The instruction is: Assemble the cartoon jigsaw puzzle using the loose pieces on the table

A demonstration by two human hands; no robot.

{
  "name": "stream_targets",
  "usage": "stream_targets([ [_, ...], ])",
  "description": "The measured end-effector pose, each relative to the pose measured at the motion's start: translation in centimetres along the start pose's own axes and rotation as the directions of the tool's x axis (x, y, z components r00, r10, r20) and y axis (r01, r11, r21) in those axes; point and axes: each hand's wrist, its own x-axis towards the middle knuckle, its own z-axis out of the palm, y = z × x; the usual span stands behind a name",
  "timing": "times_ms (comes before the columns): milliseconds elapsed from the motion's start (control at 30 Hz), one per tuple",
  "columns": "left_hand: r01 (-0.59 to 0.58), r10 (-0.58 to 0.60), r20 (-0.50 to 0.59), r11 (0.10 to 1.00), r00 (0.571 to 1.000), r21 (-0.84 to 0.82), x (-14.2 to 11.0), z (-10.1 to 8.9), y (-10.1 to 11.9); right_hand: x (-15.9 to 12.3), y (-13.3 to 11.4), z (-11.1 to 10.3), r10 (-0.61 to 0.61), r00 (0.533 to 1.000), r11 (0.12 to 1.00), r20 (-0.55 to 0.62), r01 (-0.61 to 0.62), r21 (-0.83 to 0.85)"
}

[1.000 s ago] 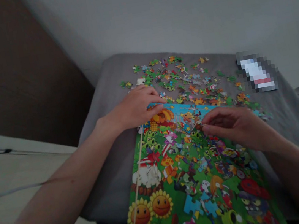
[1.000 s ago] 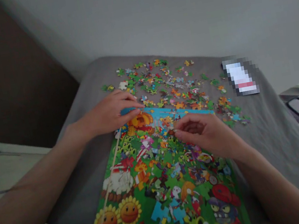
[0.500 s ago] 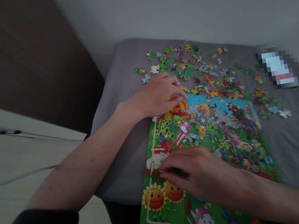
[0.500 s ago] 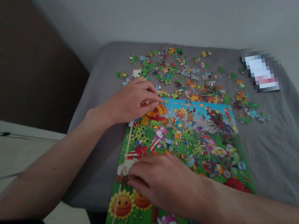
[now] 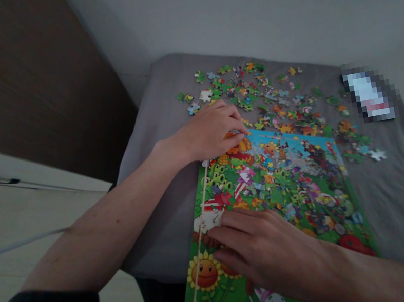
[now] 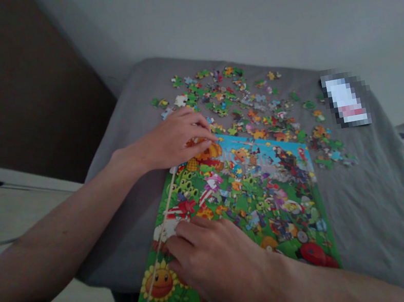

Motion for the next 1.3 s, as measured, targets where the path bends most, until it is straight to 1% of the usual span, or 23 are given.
stream_targets([
  [67, -0.001, 0.001, 0.007, 1.000, 1.000, 0.001, 0.0, 0.0, 0.0, -0.1, 0.1, -0.2, -0.004, 1.000, 1.000, 0.018, 0.003, 0.025],
  [133, 0.003, -0.003, 0.005, 1.000, 1.000, 0.002, 0.0, 0.0, -0.1, -0.3, 0.3, -0.5, -0.004, 1.000, 1.000, -0.004, 0.004, 0.031],
  [233, 0.010, -0.010, 0.002, 1.000, 1.000, -0.004, 0.0, -0.1, -0.3, -0.7, 1.1, -1.3, -0.004, 0.993, 1.000, -0.119, 0.007, 0.026],
  [300, 0.012, -0.012, -0.003, 1.000, 1.000, -0.012, 0.0, -0.2, -0.5, -0.7, 2.1, -2.0, -0.010, 0.981, 1.000, -0.193, 0.011, 0.003],
  [367, 0.017, -0.017, -0.007, 1.000, 1.000, -0.012, 0.0, -0.4, -0.6, -0.3, 3.3, -2.5, -0.015, 0.977, 0.999, -0.215, 0.005, -0.049],
  [467, 0.027, -0.027, 0.002, 1.000, 1.000, 0.001, 0.0, -0.5, -0.8, 0.6, 5.0, -2.8, -0.006, 0.985, 0.993, -0.170, -0.014, -0.117],
  [533, 0.023, -0.024, 0.010, 1.000, 1.000, 0.007, 0.1, -0.5, -0.9, 1.3, 5.7, -2.8, 0.005, 0.990, 0.994, -0.144, -0.020, -0.103],
  [733, 0.007, -0.007, 0.023, 1.000, 1.000, 0.003, 0.3, -0.4, -1.1, 2.0, 5.8, -3.3, 0.029, 0.998, 0.999, -0.049, -0.027, 0.031],
  [833, 0.010, -0.010, 0.048, 1.000, 0.999, 0.005, 0.5, -0.5, -1.2, 2.1, 5.5, -3.6, -0.019, 1.000, 0.993, -0.012, 0.020, 0.113],
  [900, 0.019, -0.020, 0.064, 1.000, 0.998, 0.011, 0.5, -0.4, -1.3, 2.1, 5.3, -3.8, -0.053, 0.998, 0.984, -0.019, 0.056, 0.168],
  [967, 0.024, -0.025, 0.058, 1.000, 0.998, 0.014, 0.5, -0.3, -1.5, 1.8, 5.2, -4.2, -0.065, 0.998, 0.965, -0.025, 0.070, 0.252],
  [1033, 0.002, -0.002, 0.036, 1.000, 0.999, 0.003, 0.5, -0.2, -1.9, 0.8, 5.4, -5.0, -0.022, 0.999, 0.925, -0.049, 0.039, 0.379],
  [1100, -0.034, 0.034, 0.007, 0.999, 0.999, -0.019, 0.4, 0.1, -2.5, -1.1, 5.9, -6.0, 0.083, 0.990, 0.871, -0.112, -0.018, 0.490],
  [1133, -0.050, 0.050, -0.018, 0.998, 0.999, -0.031, 0.5, 0.2, -2.8, -2.4, 6.3, -6.6, 0.138, 0.979, 0.854, -0.150, -0.041, 0.518],
  [1200, -0.057, 0.054, -0.049, 0.996, 0.997, -0.064, 0.5, 0.6, -3.5, -5.5, 7.1, -7.8, 0.182, 0.963, 0.861, -0.198, -0.060, 0.504],
  [1267, -0.054, 0.047, -0.069, 0.994, 0.996, -0.095, 0.5, 1.0, -4.2, -8.8, 7.7, -8.9, 0.161, 0.973, 0.895, -0.166, -0.073, 0.441],
  [1300, -0.052, 0.044, -0.077, 0.993, 0.996, -0.103, 0.4, 1.2, -4.6, -10.4, 8.0, -9.2, 0.170, 0.979, 0.901, -0.112, -0.108, 0.421],
])
